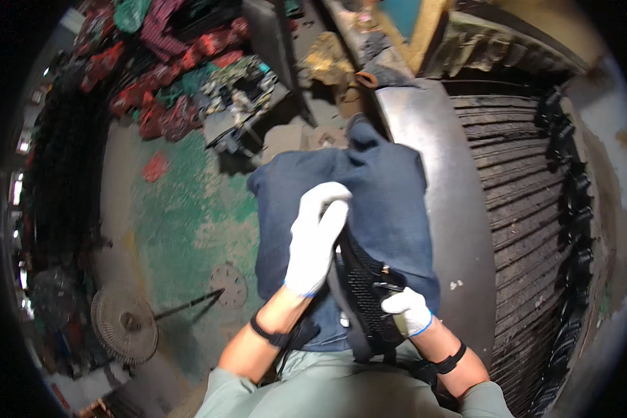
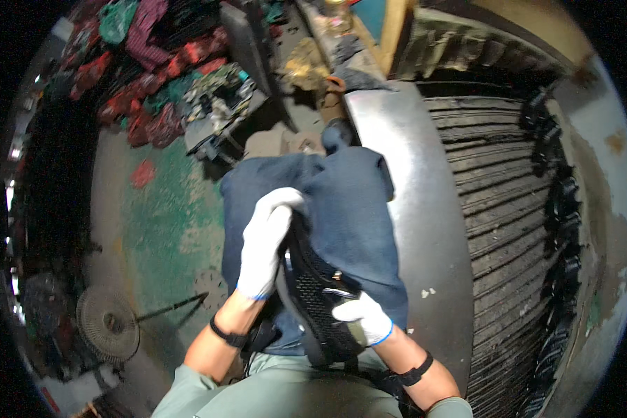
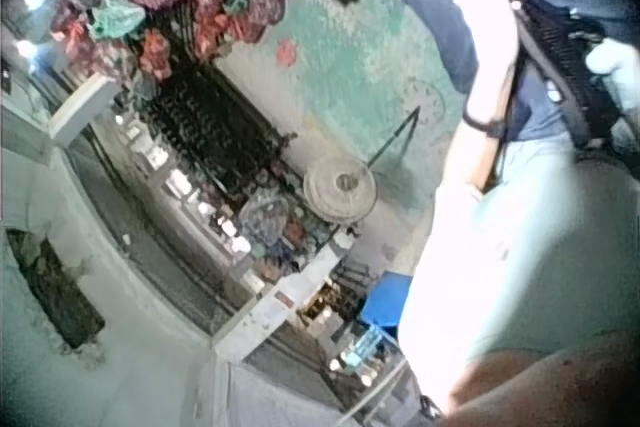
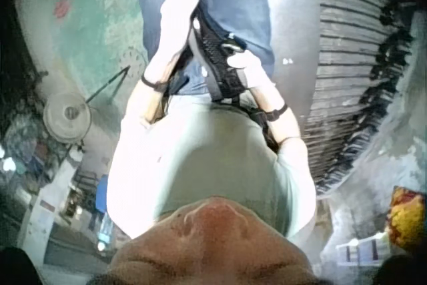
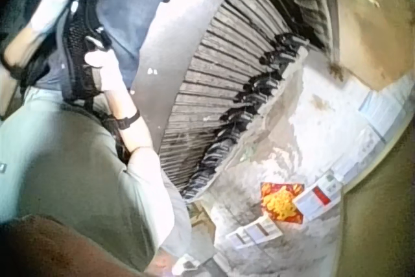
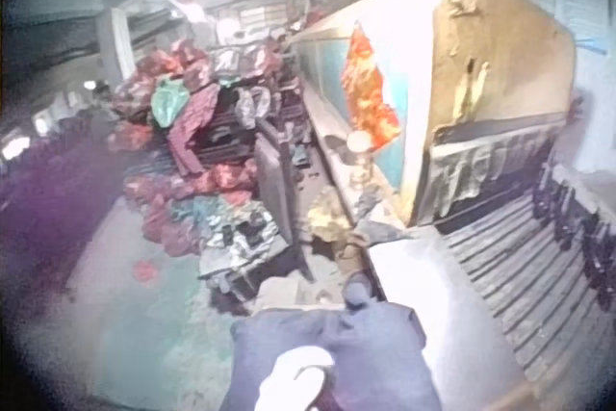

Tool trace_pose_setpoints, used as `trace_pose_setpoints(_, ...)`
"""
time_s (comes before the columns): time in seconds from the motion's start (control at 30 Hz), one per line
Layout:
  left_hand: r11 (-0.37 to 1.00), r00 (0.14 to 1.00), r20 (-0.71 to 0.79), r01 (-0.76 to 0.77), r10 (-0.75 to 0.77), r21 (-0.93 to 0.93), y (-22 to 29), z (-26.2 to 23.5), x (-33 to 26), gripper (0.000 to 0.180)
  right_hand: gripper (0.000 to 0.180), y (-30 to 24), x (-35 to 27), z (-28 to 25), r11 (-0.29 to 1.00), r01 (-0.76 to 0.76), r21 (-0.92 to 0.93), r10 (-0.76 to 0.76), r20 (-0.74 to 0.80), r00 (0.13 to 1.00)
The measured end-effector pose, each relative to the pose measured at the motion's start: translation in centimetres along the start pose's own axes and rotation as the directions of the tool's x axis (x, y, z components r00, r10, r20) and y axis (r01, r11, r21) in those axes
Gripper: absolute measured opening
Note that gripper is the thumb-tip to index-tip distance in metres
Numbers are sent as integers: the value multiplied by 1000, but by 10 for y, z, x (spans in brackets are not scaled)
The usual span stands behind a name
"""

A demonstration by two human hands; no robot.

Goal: The recorder is seen cleaning and inspecting a pair of black shoes at a shoe manufacturing facility.

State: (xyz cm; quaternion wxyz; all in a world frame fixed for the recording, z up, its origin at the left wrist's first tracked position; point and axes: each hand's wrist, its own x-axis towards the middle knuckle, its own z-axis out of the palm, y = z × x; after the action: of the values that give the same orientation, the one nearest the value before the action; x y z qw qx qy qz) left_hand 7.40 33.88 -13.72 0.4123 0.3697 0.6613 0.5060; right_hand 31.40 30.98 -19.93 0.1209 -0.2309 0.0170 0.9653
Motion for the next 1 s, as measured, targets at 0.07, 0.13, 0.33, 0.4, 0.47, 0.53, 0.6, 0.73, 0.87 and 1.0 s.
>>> trace_pose_setpoints(0.07,998,996,-84,29,-34,-52,10,15,-28,67,78,-6,8,27,995,95,22,-94,-25,995)
trace_pose_setpoints(0.13,999,998,-69,-10,12,37,9,17,-58,84,78,0,20,28,983,183,-1,-183,-28,983)
trace_pose_setpoints(0.33,806,974,138,225,-178,-547,13,5,-84,80,113,3,-16,88,179,247,-952,-693,56,718)
trace_pose_setpoints(0.4,661,922,152,363,-356,-656,-8,-2,-98,61,106,1,-29,97,459,308,-833,-666,-93,740)
trace_pose_setpoints(0.47,520,914,197,368,-354,-771,-19,-3,-110,56,99,-3,-21,78,523,285,-803,-626,-135,768)
trace_pose_setpoints(0.53,410,871,261,436,-417,-801,7,9,-116,51,97,-5,-1,73,269,496,-826,-841,50,539)
trace_pose_setpoints(0.6,317,858,424,504,-291,-803,-29,-3,-126,64,99,-13,-12,77,229,411,-883,-804,67,591)
trace_pose_setpoints(0.73,275,769,408,582,-492,-765,-37,1,-138,67,99,-11,-25,85,171,537,-826,-787,213,578)
trace_pose_setpoints(0.87,211,736,534,649,-416,-731,-30,4,-138,69,96,-1,-36,89,157,544,-824,-827,191,529)
trace_pose_setpoints(1.0,58,695,609,675,-381,-735,-31,11,-133,68,94,1,-44,96,89,513,-854,-868,186,460)
